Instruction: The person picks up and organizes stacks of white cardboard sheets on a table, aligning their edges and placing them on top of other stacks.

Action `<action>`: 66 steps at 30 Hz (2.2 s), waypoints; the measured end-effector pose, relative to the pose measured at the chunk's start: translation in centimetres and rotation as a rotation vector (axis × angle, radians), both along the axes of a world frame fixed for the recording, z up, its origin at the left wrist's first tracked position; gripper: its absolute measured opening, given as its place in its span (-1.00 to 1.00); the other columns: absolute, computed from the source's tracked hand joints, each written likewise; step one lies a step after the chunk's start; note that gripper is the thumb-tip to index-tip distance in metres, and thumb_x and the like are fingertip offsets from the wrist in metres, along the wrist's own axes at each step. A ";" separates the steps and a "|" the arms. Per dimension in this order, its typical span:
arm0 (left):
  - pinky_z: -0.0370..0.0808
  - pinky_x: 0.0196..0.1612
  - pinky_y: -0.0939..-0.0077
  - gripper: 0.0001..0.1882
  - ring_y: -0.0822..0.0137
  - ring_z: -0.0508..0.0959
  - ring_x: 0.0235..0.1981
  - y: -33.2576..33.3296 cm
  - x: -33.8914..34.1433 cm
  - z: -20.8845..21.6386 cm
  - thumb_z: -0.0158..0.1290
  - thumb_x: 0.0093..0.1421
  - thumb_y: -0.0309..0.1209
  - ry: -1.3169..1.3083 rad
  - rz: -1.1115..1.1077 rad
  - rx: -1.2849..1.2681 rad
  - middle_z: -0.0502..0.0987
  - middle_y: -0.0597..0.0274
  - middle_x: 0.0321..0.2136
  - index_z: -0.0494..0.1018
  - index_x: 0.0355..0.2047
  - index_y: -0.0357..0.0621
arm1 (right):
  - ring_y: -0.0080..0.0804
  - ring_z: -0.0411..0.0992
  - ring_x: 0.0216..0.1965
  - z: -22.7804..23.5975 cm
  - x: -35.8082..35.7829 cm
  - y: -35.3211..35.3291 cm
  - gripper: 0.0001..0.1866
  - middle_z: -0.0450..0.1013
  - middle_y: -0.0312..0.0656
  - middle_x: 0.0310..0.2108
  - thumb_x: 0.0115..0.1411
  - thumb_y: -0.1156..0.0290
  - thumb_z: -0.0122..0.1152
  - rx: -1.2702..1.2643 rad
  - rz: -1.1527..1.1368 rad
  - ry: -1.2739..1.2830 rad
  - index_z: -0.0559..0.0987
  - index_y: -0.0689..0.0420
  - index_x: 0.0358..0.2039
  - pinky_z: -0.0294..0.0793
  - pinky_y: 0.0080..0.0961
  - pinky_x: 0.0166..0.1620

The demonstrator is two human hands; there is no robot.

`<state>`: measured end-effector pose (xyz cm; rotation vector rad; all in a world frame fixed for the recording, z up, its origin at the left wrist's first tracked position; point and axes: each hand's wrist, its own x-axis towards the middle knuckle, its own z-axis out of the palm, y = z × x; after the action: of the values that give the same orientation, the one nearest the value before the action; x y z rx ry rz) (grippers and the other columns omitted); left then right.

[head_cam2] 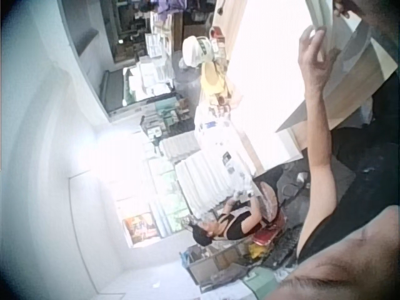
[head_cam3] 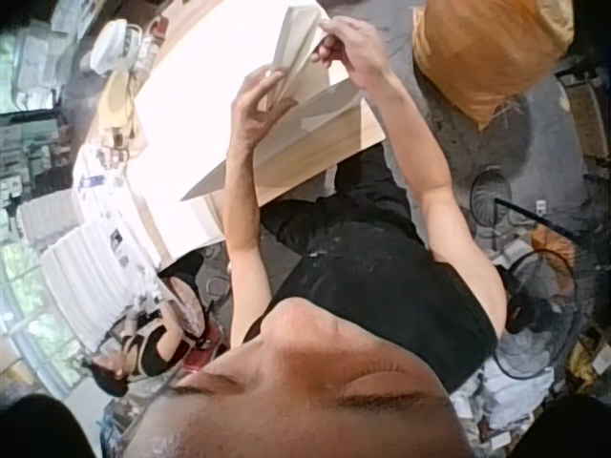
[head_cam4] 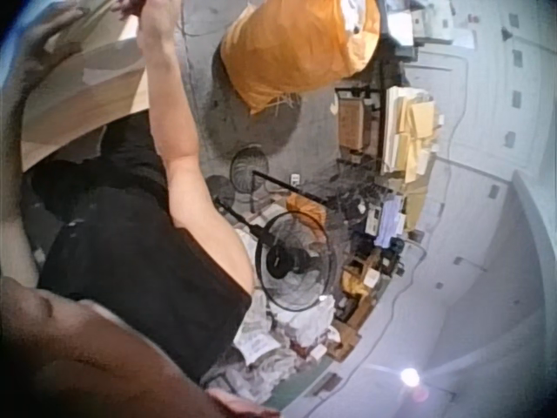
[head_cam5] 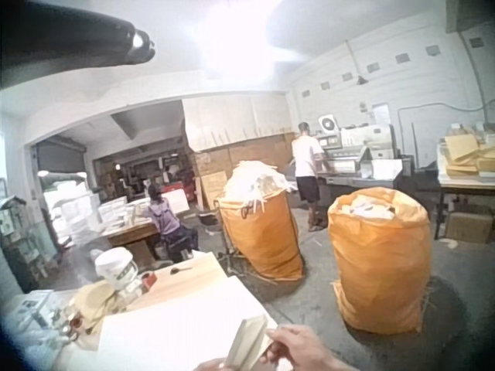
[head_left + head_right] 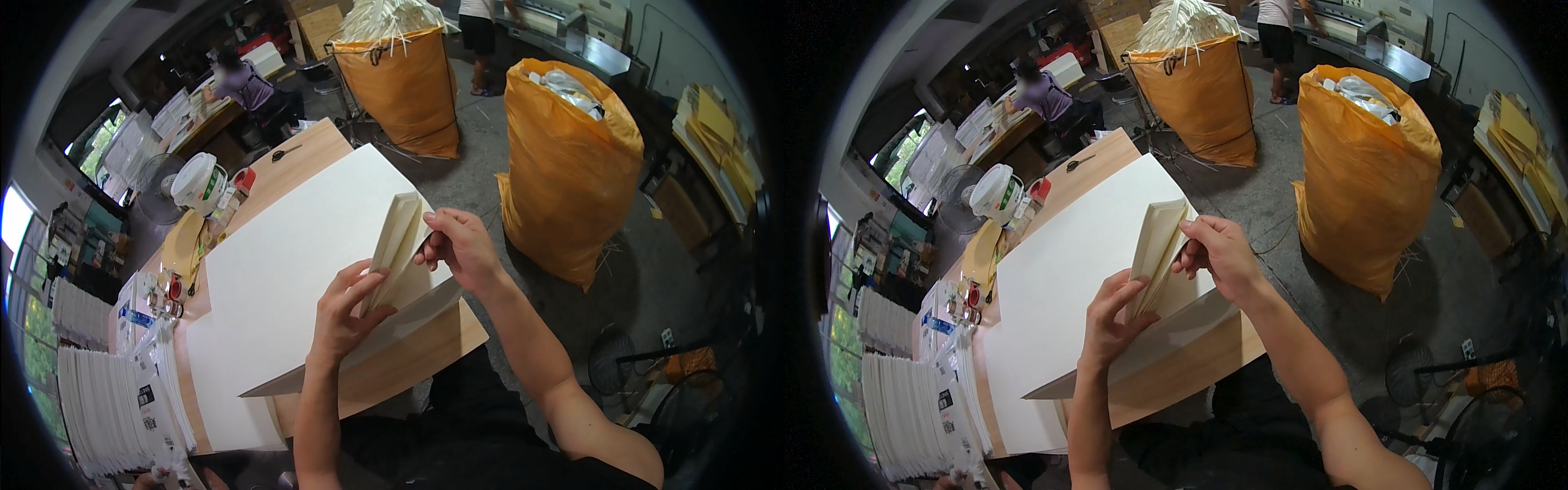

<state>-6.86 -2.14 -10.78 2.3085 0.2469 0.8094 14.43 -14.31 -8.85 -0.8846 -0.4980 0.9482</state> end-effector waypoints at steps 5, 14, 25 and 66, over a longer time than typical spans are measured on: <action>0.58 0.13 0.28 -0.30 0.12 0.59 0.12 0.3 0.1 0.2 0.46 -0.06 -0.60 0.002 -0.001 -0.148 0.56 0.09 0.13 0.58 0.16 0.02 | -0.40 0.46 -0.59 -1.3 0.0 -1.9 -0.70 0.44 -0.22 -0.61 0.33 0.25 0.27 -0.103 -0.587 -0.697 0.49 0.11 -0.49 0.41 -0.42 -0.50; 0.59 0.14 0.22 -0.28 0.08 0.59 0.06 -1.0 0.0 1.1 0.45 -0.02 -0.46 0.169 -0.020 0.628 0.49 0.13 0.23 0.55 0.21 0.13 | -0.04 0.45 0.08 -5.4 -2.9 -4.6 -0.56 0.52 -0.03 -0.07 0.15 0.16 0.30 -0.176 -0.042 -1.584 0.62 -0.04 0.06 -0.03 0.11 0.42; 0.52 0.24 0.03 -0.45 -0.05 0.63 -0.03 0.6 1.8 -0.1 0.35 0.10 -0.35 0.129 0.049 0.448 0.64 0.05 -0.03 0.52 0.12 -0.14 | -0.04 0.57 -0.19 -6.0 -1.2 -5.3 -0.72 0.57 0.00 -0.20 0.26 0.22 0.27 -0.110 -0.382 -1.372 0.62 0.17 -0.17 0.54 -0.18 -0.06; 0.65 0.01 0.19 -0.47 0.02 0.69 0.01 1.6 1.4 4.6 0.34 0.15 -0.36 0.369 -0.077 0.207 0.51 0.10 0.22 0.59 0.16 0.29 | -0.50 0.50 -0.58 -1.3 1.8 -1.6 -0.60 0.38 -0.34 -0.66 0.41 0.15 0.22 -0.097 -0.017 -0.176 0.46 0.07 -0.54 0.39 -0.54 -0.53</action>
<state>-5.45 -0.49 -6.16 2.6380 0.2421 0.3797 16.25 -15.94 -10.16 -1.0639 -0.5978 0.8890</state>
